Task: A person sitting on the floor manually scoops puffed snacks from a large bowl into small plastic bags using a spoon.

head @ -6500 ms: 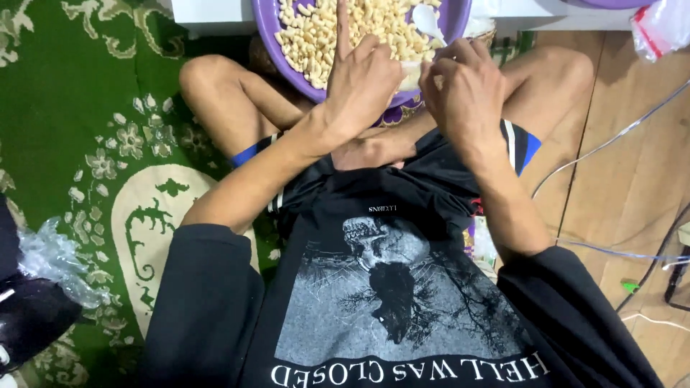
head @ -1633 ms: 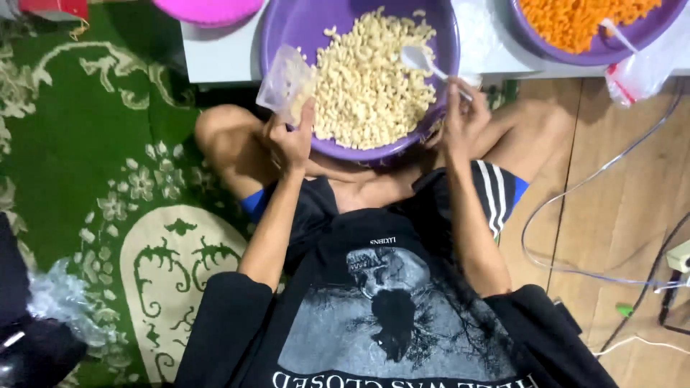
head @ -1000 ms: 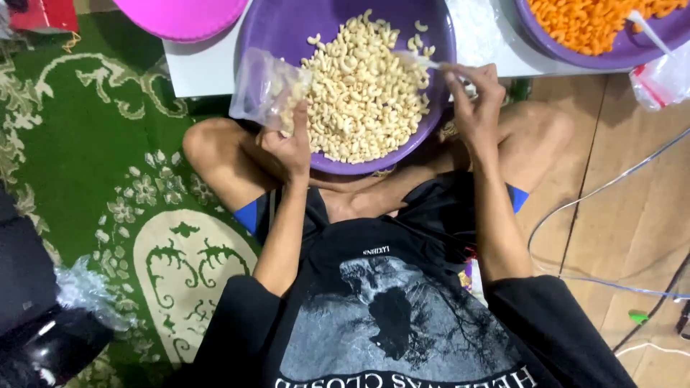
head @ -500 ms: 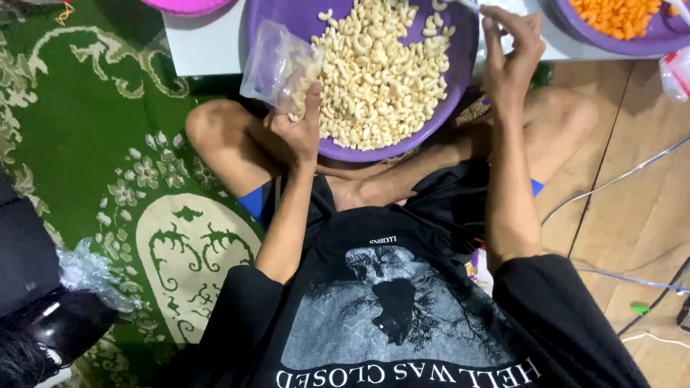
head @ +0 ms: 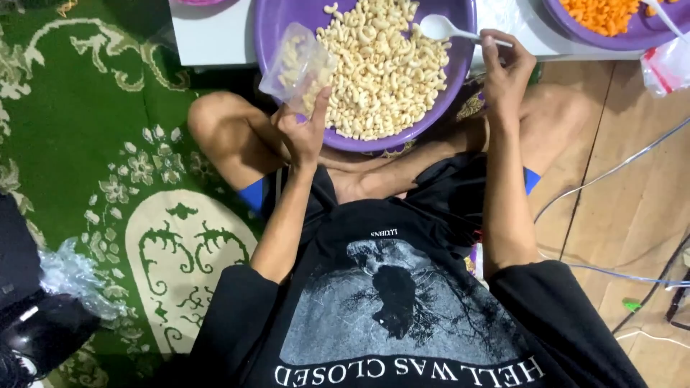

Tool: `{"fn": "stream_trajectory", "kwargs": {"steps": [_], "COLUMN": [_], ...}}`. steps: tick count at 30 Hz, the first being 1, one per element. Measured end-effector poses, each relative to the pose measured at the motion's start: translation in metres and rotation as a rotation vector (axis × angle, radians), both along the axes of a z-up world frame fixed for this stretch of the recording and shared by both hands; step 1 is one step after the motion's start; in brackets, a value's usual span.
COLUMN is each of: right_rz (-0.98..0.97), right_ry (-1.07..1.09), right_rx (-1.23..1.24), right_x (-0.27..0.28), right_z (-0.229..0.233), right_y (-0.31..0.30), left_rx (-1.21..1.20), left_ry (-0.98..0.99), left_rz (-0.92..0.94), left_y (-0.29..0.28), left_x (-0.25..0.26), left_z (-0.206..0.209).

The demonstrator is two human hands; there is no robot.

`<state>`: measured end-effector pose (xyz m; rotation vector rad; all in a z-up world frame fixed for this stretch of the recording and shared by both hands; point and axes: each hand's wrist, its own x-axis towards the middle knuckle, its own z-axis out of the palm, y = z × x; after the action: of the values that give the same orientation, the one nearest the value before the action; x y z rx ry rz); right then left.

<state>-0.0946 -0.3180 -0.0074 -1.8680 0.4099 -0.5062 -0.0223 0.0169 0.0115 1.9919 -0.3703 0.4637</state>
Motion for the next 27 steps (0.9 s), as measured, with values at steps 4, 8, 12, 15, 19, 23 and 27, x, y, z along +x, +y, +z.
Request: {"fn": "stream_trajectory", "kwargs": {"steps": [4,8,12,15,19,23,27], "right_rz": [-0.016,0.034,0.189,0.308,0.3,0.263,0.211], "right_ry": [-0.019,-0.076,-0.06,0.042,0.11,0.118,0.155], "right_rx": [-0.025,-0.254,-0.239,-0.18,-0.12,-0.018,0.032], "right_x": [0.008,0.01,0.026,0.032,0.031,0.03,0.022], "right_z": [0.002,0.01,0.018,0.025,0.035,0.02,0.018], "right_y": [0.002,0.002,0.0,-0.004,-0.002,-0.005,-0.008], "left_rx": [0.048,0.036,0.014,0.037,0.043,0.048,-0.007], "left_ry": [0.026,0.009,-0.003,0.005,0.035,0.028,0.058], "left_rz": [0.025,-0.029,-0.074,-0.053,-0.047,-0.037,-0.042], "left_y": [0.01,0.018,0.024,0.027,0.025,0.022,0.015], "left_x": [-0.002,-0.01,-0.009,-0.012,-0.011,-0.005,-0.006], "left_z": [0.009,0.005,0.001,-0.005,0.001,0.003,0.008]}}
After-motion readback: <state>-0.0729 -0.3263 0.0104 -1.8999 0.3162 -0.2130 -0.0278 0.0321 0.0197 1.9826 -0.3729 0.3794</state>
